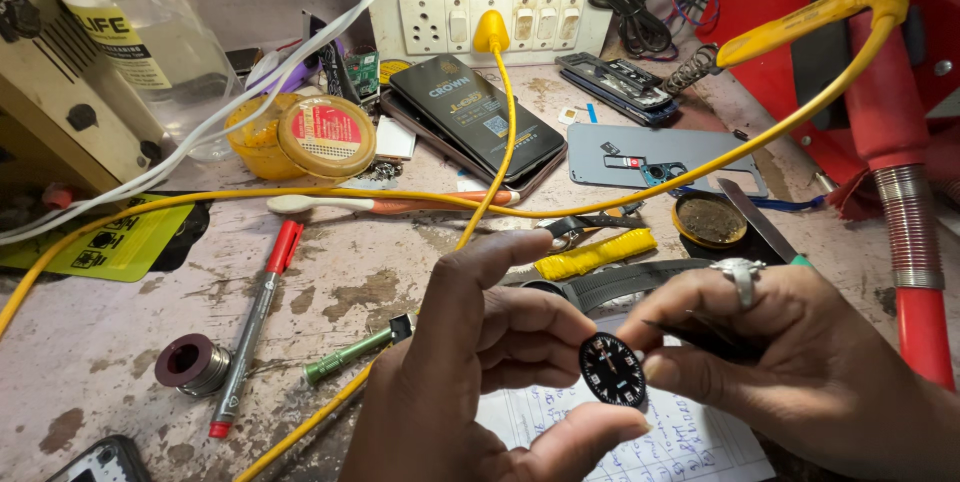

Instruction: The person repairs a wristwatch at a cluttered workbench. They handle the watch dial and small components by hand, then use tweezers to position and adjust the watch hands on the dial, repeatedly picking up and setting down small parts while working over a handwritten paper.

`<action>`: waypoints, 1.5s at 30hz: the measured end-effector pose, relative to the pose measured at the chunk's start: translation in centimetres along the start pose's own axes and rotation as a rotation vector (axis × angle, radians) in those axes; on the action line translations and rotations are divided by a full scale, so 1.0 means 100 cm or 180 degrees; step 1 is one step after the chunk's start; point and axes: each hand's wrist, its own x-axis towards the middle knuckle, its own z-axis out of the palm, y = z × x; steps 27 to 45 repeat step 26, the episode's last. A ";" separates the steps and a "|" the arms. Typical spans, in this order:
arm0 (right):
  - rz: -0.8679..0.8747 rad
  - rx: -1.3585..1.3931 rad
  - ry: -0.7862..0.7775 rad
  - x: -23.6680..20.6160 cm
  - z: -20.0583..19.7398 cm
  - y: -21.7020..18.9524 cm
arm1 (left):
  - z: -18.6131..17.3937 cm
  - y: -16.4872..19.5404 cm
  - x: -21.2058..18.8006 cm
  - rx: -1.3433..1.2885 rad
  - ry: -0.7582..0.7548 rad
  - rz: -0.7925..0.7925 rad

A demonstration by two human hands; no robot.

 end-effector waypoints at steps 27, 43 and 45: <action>-0.1438 -0.1259 0.0227 0.003 0.016 -0.027 | 0.002 -0.006 0.000 0.0113 -0.0225 0.0265; -0.1438 -0.1259 0.0227 0.003 0.016 -0.027 | 0.002 -0.006 0.000 0.0113 -0.0225 0.0265; -0.1438 -0.1259 0.0227 0.003 0.016 -0.027 | 0.002 -0.006 0.000 0.0113 -0.0225 0.0265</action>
